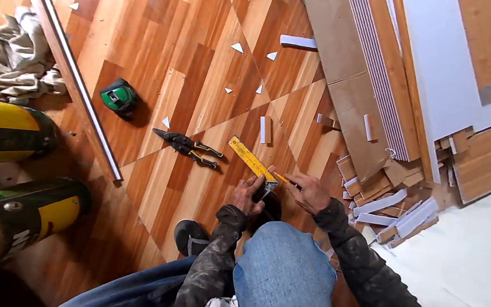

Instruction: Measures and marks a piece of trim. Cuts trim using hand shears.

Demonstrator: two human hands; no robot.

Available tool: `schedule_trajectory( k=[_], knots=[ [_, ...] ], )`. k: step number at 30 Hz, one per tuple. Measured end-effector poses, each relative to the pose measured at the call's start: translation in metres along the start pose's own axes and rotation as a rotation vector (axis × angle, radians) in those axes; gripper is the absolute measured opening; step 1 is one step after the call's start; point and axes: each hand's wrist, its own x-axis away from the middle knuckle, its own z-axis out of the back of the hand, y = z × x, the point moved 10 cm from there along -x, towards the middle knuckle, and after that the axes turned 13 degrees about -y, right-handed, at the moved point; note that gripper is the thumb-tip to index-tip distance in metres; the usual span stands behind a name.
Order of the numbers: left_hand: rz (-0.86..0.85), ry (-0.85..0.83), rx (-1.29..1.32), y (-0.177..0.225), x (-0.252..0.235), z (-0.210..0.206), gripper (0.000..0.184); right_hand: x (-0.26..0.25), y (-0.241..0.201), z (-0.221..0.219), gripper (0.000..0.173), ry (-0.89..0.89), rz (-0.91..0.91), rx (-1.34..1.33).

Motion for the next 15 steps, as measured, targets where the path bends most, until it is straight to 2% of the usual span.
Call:
schedule_trajectory(
  k=[4, 15],
  knots=[
    [0.012, 0.015, -0.045, -0.0038, 0.0004, -0.0039, 0.074, -0.0008, -0.0034, -0.0034, 0.025, 0.066, 0.002, 0.033],
    [0.003, 0.017, -0.068, 0.0033, 0.0015, -0.0016, 0.072, -0.0050, -0.0082, -0.0090, 0.025, -0.001, -0.015, 0.050]
  ],
)
